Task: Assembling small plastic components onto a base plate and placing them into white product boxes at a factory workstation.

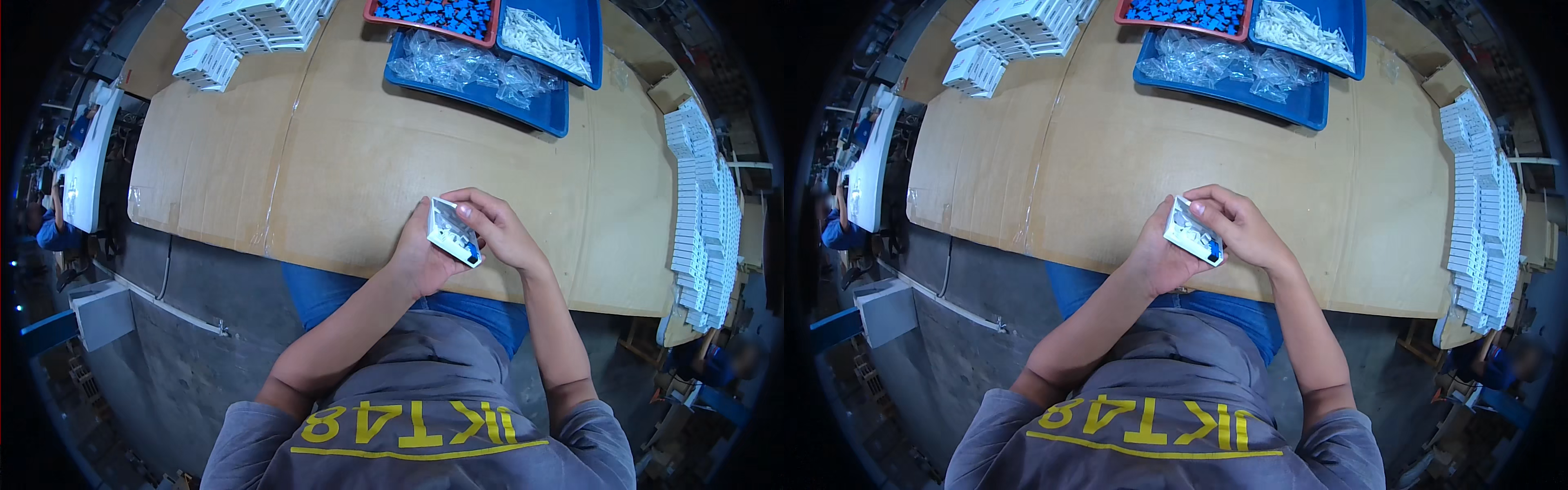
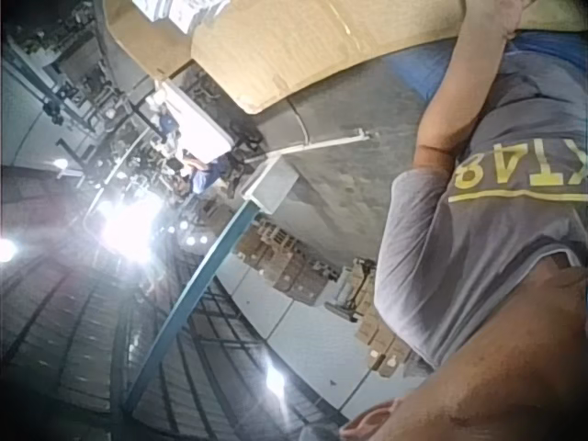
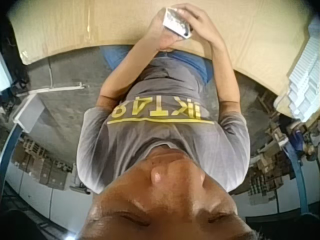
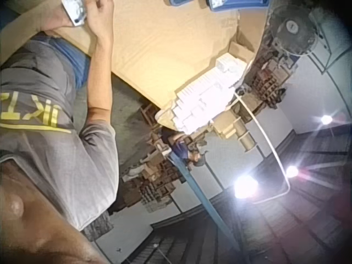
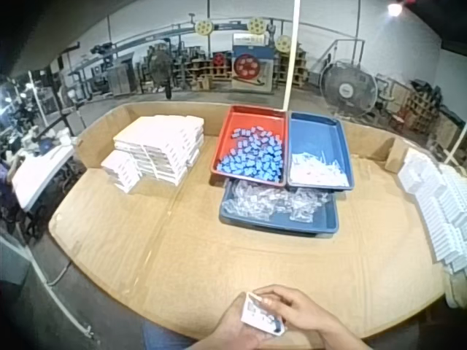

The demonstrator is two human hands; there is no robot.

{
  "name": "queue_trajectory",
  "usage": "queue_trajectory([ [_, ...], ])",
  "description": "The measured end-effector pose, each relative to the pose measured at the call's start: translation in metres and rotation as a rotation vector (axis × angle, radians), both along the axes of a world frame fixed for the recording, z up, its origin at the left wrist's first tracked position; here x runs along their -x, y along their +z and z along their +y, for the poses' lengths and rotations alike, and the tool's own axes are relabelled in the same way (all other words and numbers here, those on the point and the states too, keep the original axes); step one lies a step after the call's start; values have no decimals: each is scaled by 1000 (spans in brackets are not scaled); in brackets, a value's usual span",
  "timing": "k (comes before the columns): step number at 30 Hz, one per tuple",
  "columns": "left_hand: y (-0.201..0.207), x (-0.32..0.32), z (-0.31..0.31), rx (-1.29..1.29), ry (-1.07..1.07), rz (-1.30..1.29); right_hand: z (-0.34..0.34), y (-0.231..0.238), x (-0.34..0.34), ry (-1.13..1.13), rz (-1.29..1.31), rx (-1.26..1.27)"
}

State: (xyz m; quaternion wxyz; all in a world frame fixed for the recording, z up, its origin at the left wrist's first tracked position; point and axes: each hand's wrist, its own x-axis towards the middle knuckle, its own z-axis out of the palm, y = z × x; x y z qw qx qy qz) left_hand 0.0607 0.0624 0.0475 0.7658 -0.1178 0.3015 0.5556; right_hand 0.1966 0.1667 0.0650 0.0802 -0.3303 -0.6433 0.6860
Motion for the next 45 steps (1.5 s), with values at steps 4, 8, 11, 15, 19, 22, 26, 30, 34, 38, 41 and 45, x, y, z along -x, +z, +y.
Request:
queue_trajectory([
  [4, -6, 1, 2, -30, 60, -1, -6, 0, -2, -16, 57, 19],
  [8, 1, 4, 4, -89, 101, 34, -13, -2, -8, 16, 133, -474],
  [11, 9, 3, 3, -51, 178, 194, -21, 14, -5, 66, 110, -419],
  [15, 15, -4, 2, -8, 228, 275, -29, 14, -5, 91, 132, -611],
  [19, 19, -6, -2, -41, 264, 359, -35, 13, -5, 113, 154, -650],
  [22, 24, -6, -3, -26, 275, 389, -38, 12, -5, 128, 158, -691],
  [26, 30, -5, -3, -51, 262, 444, -34, 16, -5, 148, 166, -686],
  [30, 30, -5, -1, -67, 250, 452, -32, 15, -4, 141, 187, -719],
  [34, 27, -10, -3, -68, 247, 482, -31, 15, -3, 134, 174, -686],
  [38, 29, -5, -2, -152, 237, 407, -21, 18, -11, 125, 251, -706],
  [41, 34, 2, 2, -178, 165, 345, -11, 26, -8, 97, 249, -775],
  [45, 31, 6, 7, -182, 144, 229, -5, 31, -3, -62, 253, -539],
])
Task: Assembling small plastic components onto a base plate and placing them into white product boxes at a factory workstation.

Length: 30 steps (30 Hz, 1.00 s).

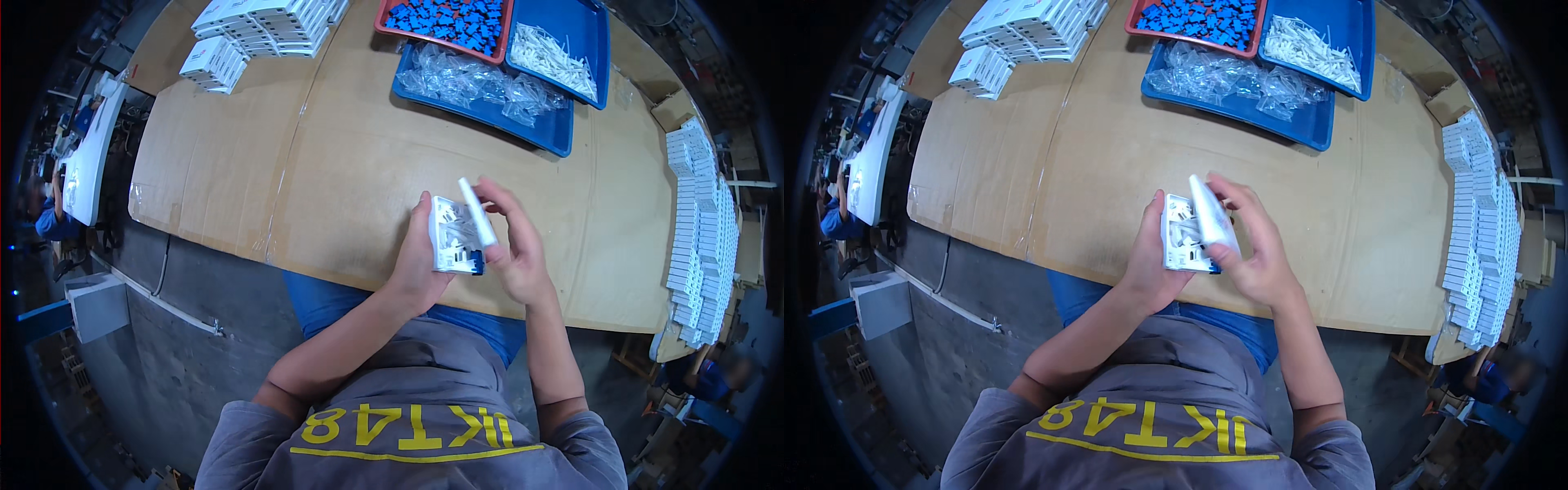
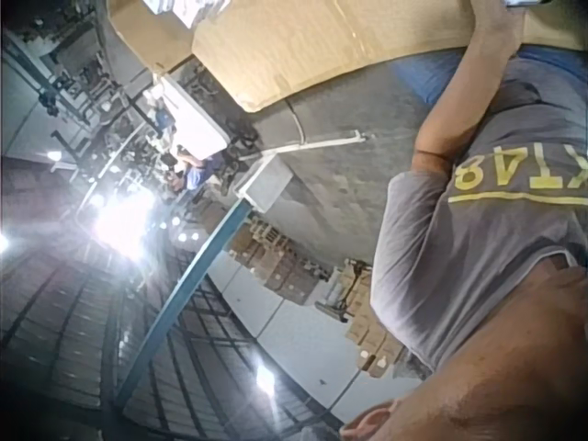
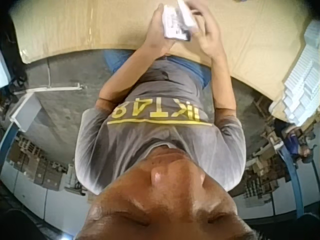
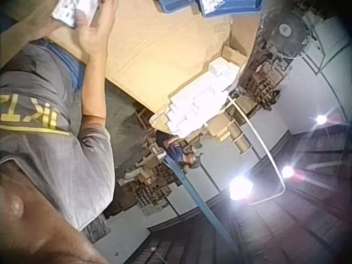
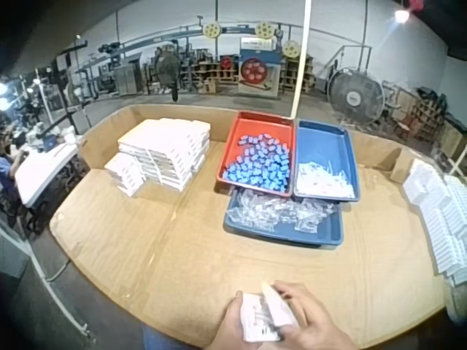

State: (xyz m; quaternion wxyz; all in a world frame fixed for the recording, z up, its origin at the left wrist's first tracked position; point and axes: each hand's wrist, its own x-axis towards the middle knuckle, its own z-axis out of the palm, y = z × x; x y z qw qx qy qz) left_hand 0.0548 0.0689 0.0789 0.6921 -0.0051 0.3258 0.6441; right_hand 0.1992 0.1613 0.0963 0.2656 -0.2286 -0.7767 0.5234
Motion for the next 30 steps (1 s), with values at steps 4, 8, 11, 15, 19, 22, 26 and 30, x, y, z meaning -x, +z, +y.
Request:
queue_trajectory([
  [4, 0, 5, 2, 68, -85, -217, 16, 2, -1, -59, 174, 386],
  [8, -3, 4, 2, 36, -127, -261, 22, 5, 0, 1, 93, 444],
  [11, 6, 3, 4, 21, -105, -274, 23, 8, 1, 59, 10, 373],
  [15, 4, 3, 4, -22, -106, -273, 23, 4, 0, 64, -21, 374],
  [19, 4, 1, 7, -59, -102, -275, 24, 2, 1, 95, 7, 297],
  [22, 3, 0, 9, -54, -97, -290, 25, -3, 1, 110, 7, 270],
  [26, 4, -2, 13, -14, -74, -262, 22, -3, 1, 101, -28, 199],
  [30, 0, -2, 14, 7, -74, -236, 27, -7, 2, 165, -52, 180],
])
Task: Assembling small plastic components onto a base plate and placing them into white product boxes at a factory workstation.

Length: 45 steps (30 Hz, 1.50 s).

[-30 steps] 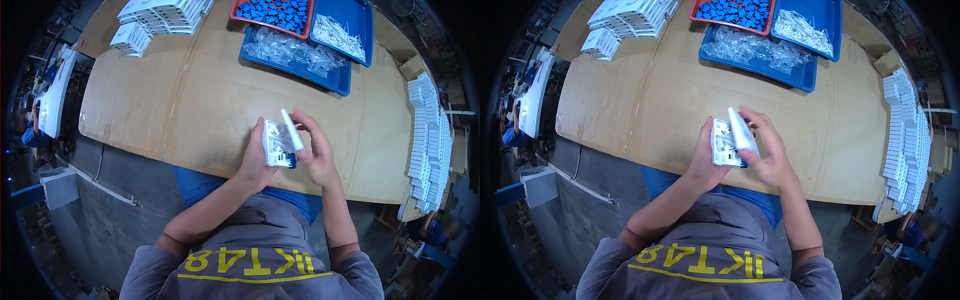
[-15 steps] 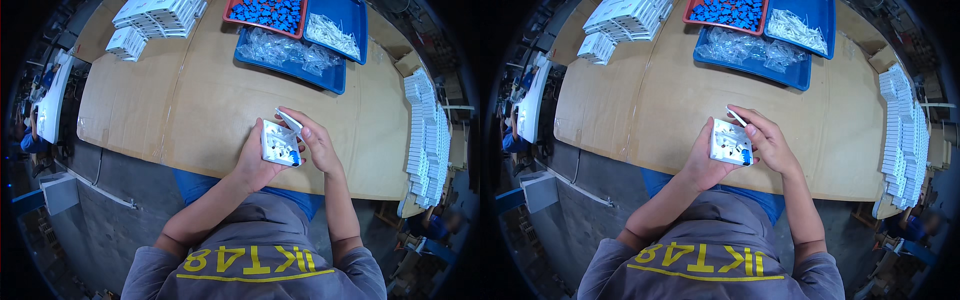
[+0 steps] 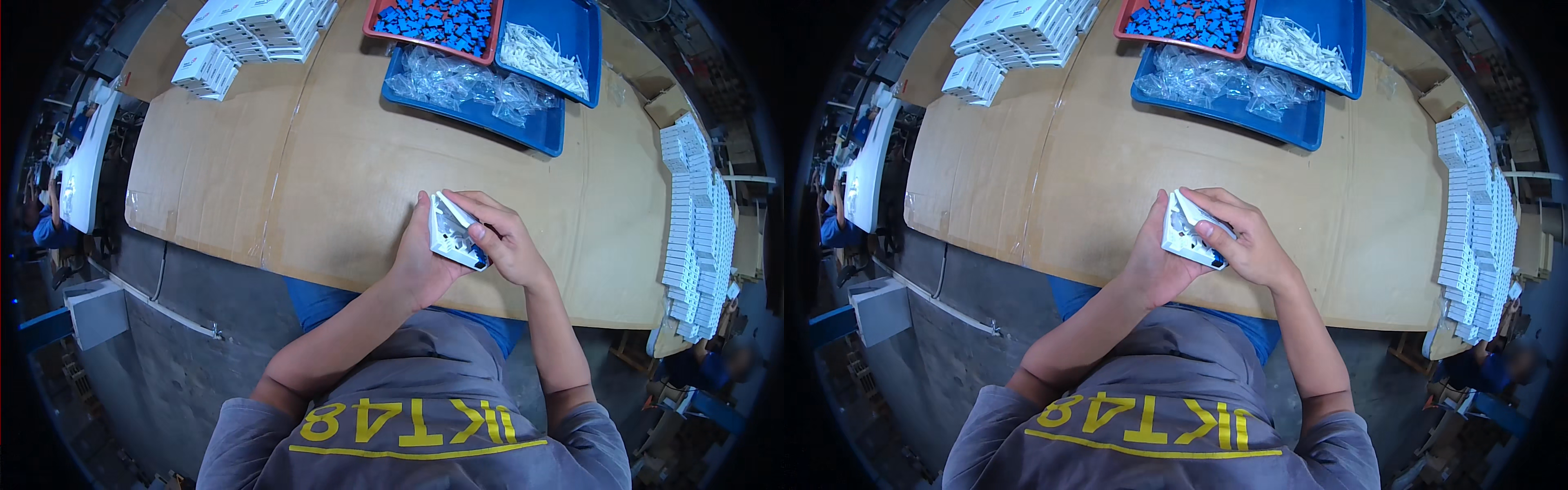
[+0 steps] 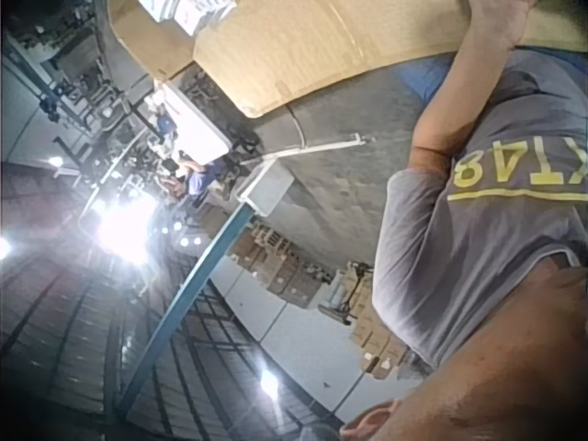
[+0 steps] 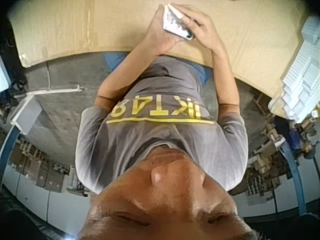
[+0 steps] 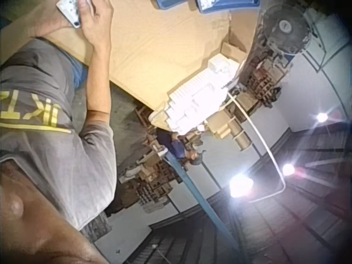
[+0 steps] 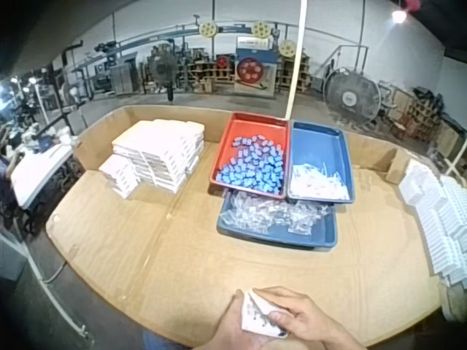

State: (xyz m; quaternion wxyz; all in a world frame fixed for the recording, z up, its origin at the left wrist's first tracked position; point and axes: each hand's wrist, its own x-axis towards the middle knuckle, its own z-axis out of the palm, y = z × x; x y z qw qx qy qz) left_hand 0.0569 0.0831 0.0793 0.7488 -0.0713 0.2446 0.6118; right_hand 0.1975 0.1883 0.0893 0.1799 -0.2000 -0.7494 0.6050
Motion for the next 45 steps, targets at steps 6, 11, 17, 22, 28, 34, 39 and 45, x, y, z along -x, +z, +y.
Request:
queue_trajectory([
  [6, -5, -2, 5, 6, -32, 21, 5, -1, -1, 1, -12, 128],
  [11, -2, -3, 10, 51, -50, 38, 13, 2, -3, -8, -126, 205],
  [17, -9, -3, 12, 124, -74, 29, 14, 3, -4, -53, -192, 291],
  [22, -9, -4, 13, 209, -94, 22, 14, 1, -7, -51, -241, 307],
  [28, -17, -4, 14, 237, -118, 18, 14, -6, -10, -42, -248, 319],
  [34, -22, -3, 14, 235, -153, 23, 13, -19, -13, -52, -278, 336],
  [39, -19, -5, 14, 265, -146, 41, 12, -18, -12, -31, -267, 248],
  [45, -12, -7, 12, 273, -86, 53, 8, -18, -16, 10, -269, 278],
])
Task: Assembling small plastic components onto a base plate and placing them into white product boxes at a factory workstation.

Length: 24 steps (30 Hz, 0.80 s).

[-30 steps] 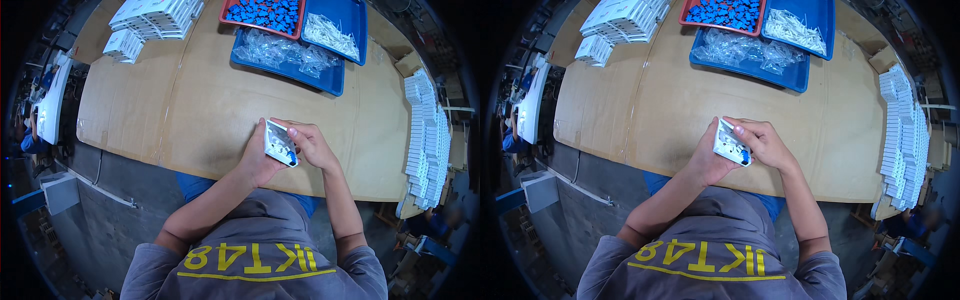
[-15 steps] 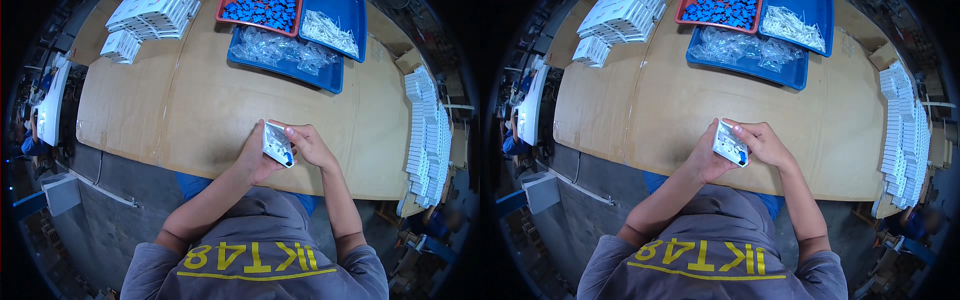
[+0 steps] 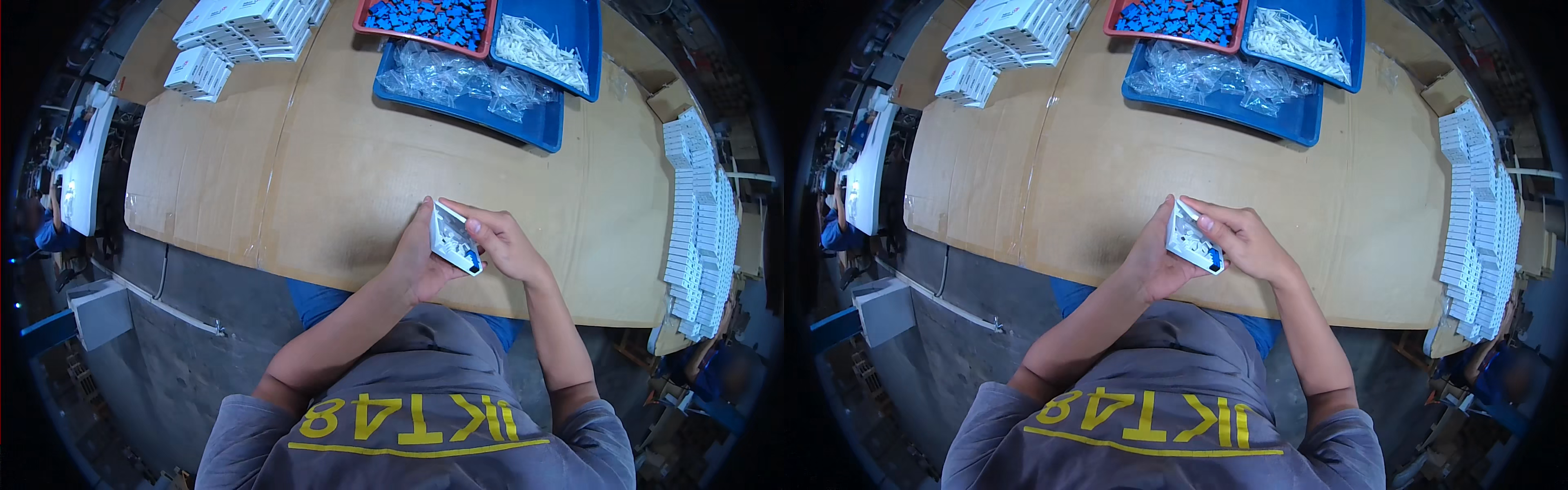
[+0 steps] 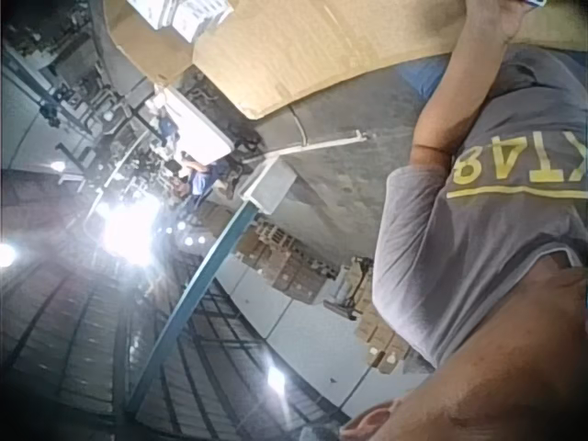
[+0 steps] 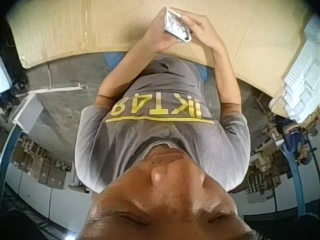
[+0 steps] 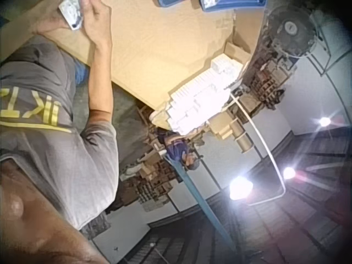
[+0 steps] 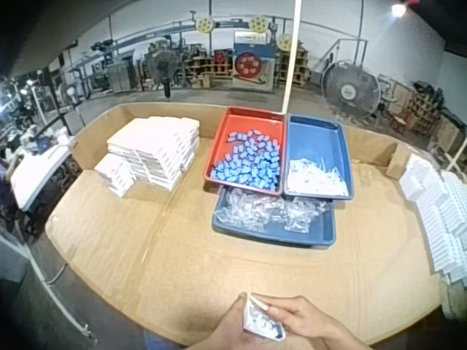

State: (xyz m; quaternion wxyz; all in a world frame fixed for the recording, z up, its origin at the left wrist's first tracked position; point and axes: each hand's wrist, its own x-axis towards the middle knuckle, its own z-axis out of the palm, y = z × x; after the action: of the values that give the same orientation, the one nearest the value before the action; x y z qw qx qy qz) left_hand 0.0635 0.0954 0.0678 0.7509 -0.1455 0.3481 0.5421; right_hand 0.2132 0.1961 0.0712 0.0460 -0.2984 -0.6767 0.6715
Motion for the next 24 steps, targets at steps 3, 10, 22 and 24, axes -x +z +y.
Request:
queue_trajectory([
  [3, -5, 6, -2, -116, 25, 27, -14, -4, 3, -60, 196, -31],
  [10, 18, -4, -4, -120, 139, 218, -30, 3, 0, 70, 203, -638],
  [22, 9, -7, -12, -295, 70, 410, -29, 13, 1, 99, 254, -761],
  [24, 11, 1, -12, -306, -53, 468, -26, 20, -1, 94, 249, -726],
])
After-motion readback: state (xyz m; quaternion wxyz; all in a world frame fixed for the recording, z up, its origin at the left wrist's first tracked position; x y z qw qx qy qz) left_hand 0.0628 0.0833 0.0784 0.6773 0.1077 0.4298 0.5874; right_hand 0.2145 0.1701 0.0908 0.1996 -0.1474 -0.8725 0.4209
